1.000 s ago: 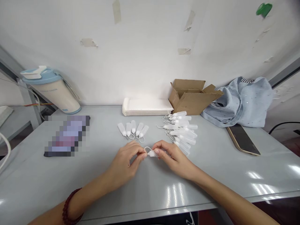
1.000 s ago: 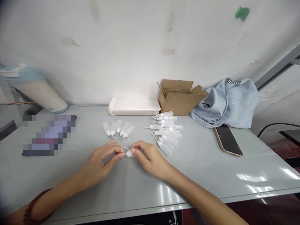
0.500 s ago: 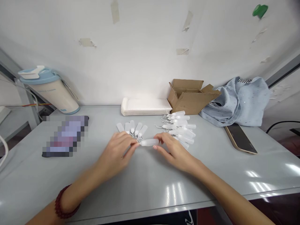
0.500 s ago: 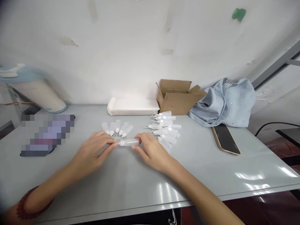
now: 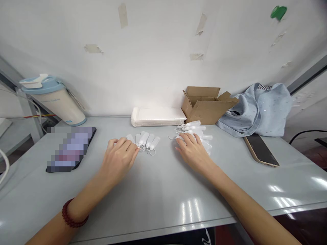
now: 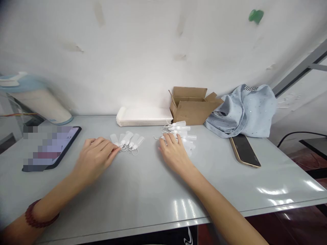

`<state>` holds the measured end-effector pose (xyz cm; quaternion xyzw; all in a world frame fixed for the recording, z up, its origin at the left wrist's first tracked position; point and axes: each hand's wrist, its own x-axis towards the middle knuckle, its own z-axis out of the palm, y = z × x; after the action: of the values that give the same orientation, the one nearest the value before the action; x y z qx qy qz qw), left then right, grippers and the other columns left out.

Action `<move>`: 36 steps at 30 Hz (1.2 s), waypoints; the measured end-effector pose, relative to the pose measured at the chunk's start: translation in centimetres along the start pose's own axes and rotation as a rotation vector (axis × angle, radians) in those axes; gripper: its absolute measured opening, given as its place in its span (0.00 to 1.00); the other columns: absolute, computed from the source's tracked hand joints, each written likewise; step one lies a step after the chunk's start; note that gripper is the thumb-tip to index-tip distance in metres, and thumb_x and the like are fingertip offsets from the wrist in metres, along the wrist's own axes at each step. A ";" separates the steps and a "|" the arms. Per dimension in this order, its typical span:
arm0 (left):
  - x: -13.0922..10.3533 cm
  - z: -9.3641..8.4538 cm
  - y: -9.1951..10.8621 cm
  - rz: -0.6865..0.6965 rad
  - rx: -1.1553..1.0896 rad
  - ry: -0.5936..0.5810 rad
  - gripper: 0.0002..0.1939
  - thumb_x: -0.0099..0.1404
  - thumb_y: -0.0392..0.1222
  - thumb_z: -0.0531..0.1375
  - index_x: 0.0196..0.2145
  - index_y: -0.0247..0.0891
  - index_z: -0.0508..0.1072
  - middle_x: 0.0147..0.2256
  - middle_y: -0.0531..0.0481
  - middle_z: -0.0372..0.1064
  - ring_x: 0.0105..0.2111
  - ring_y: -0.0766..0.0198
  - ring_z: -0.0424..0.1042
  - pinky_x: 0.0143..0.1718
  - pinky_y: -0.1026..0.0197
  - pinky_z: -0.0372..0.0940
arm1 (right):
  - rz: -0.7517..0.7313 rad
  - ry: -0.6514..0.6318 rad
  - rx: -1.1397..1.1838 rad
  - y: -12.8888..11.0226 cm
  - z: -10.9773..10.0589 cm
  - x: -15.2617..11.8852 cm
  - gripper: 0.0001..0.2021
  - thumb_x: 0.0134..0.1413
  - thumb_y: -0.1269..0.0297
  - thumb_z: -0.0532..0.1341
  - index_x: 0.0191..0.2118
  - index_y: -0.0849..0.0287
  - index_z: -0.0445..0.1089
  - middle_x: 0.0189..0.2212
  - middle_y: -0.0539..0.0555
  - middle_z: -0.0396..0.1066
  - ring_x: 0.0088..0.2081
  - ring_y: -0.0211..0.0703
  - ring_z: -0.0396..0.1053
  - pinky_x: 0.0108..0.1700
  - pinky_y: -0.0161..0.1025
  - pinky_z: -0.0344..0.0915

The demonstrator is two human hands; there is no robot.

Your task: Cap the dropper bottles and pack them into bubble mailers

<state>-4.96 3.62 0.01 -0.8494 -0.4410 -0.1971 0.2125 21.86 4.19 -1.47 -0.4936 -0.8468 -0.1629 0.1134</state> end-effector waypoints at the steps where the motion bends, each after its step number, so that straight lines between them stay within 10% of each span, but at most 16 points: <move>1: 0.0 0.1 0.0 0.001 -0.015 -0.018 0.13 0.68 0.35 0.51 0.25 0.37 0.67 0.24 0.49 0.70 0.29 0.58 0.66 0.34 0.56 0.53 | 0.014 -0.004 -0.018 0.0 0.1 0.0 0.12 0.62 0.71 0.50 0.47 0.65 0.65 0.50 0.67 0.66 0.51 0.58 0.60 0.51 0.56 0.53; 23: 0.1 -0.6 1.5 -0.046 -0.309 -0.106 0.11 0.66 0.35 0.52 0.27 0.36 0.69 0.24 0.51 0.69 0.29 0.61 0.65 0.34 0.57 0.54 | 0.181 0.007 -0.081 0.0 0.6 0.0 0.18 0.49 0.82 0.49 0.44 0.63 0.66 0.39 0.62 0.69 0.41 0.51 0.62 0.44 0.48 0.50; 36: -0.2 -0.3 3.1 0.011 -0.423 -0.129 0.11 0.66 0.34 0.52 0.26 0.35 0.68 0.25 0.52 0.68 0.29 0.62 0.64 0.33 0.57 0.55 | 0.008 0.159 0.101 -0.8 -0.3 -0.2 0.15 0.55 0.82 0.48 0.46 0.65 0.64 0.42 0.61 0.72 0.44 0.50 0.65 0.51 0.51 0.49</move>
<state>-2.49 1.69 -0.39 -0.8884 -0.3977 -0.2293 0.0020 21.23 3.57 -1.43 -0.4760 -0.8403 -0.1582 0.2058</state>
